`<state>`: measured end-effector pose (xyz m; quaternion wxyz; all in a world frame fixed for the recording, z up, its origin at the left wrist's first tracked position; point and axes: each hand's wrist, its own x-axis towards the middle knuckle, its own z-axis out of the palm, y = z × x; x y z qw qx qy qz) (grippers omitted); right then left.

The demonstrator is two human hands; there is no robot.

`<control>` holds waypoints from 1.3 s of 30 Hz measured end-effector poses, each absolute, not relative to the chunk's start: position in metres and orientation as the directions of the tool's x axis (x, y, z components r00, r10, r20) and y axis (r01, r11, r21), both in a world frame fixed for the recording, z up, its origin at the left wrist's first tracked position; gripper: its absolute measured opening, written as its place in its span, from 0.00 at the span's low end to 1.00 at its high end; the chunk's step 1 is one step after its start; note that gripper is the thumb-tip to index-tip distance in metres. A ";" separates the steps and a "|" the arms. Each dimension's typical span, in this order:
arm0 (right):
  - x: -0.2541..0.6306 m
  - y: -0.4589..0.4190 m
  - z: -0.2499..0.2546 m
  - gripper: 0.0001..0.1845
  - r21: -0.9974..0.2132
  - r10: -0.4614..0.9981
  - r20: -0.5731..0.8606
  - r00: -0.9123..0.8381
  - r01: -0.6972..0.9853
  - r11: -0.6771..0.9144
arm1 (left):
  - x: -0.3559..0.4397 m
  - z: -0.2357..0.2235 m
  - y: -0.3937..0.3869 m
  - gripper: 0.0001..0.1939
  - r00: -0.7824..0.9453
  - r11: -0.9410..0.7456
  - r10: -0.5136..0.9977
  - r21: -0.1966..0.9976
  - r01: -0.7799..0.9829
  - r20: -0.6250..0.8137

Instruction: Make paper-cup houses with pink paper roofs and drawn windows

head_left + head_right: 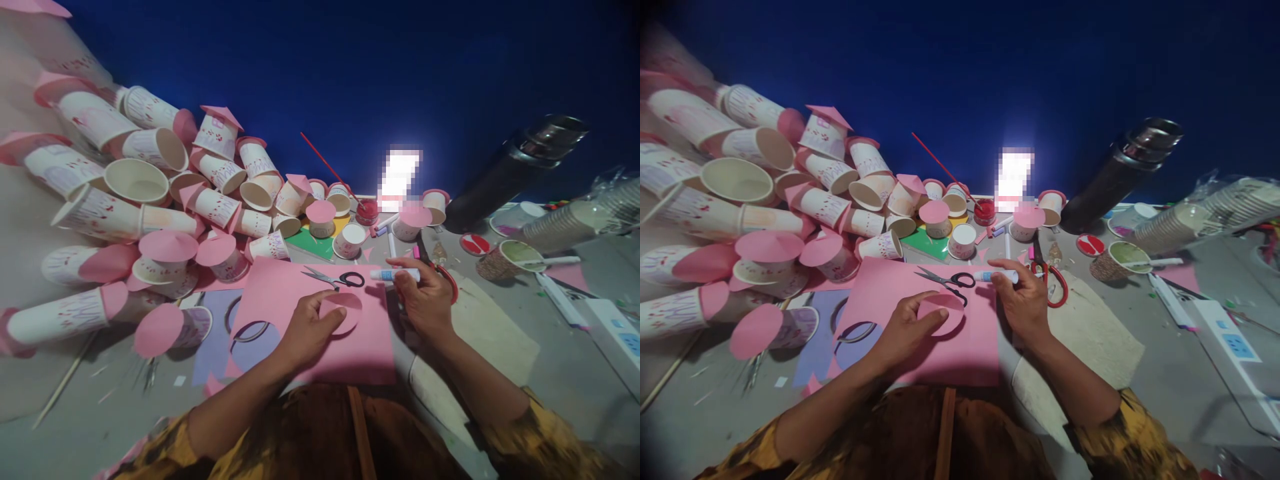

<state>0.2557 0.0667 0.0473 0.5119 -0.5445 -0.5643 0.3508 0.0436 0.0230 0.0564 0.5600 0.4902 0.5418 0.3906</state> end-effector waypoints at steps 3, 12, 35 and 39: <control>0.253 0.070 0.046 0.24 -0.999 0.993 -0.040 0.114 0.024 -0.043 | 0.043 0.055 0.023 0.10 0.063 0.247 0.967 0.968 -0.028 -0.245; 0.233 0.059 0.052 0.28 -0.965 0.974 -0.188 -0.128 -0.158 -0.207 | 0.047 0.051 0.022 0.14 0.038 0.266 0.964 0.950 -0.167 -0.263; 0.227 0.048 0.057 0.21 -0.983 0.972 -0.041 -0.230 0.182 0.001 | 0.044 0.051 0.026 0.12 0.025 0.283 0.959 0.959 0.008 -0.283; 0.226 0.048 0.055 0.19 -0.972 0.978 -0.008 -0.208 0.232 0.041 | 0.046 0.053 0.027 0.10 0.017 0.253 0.967 0.967 0.040 -0.254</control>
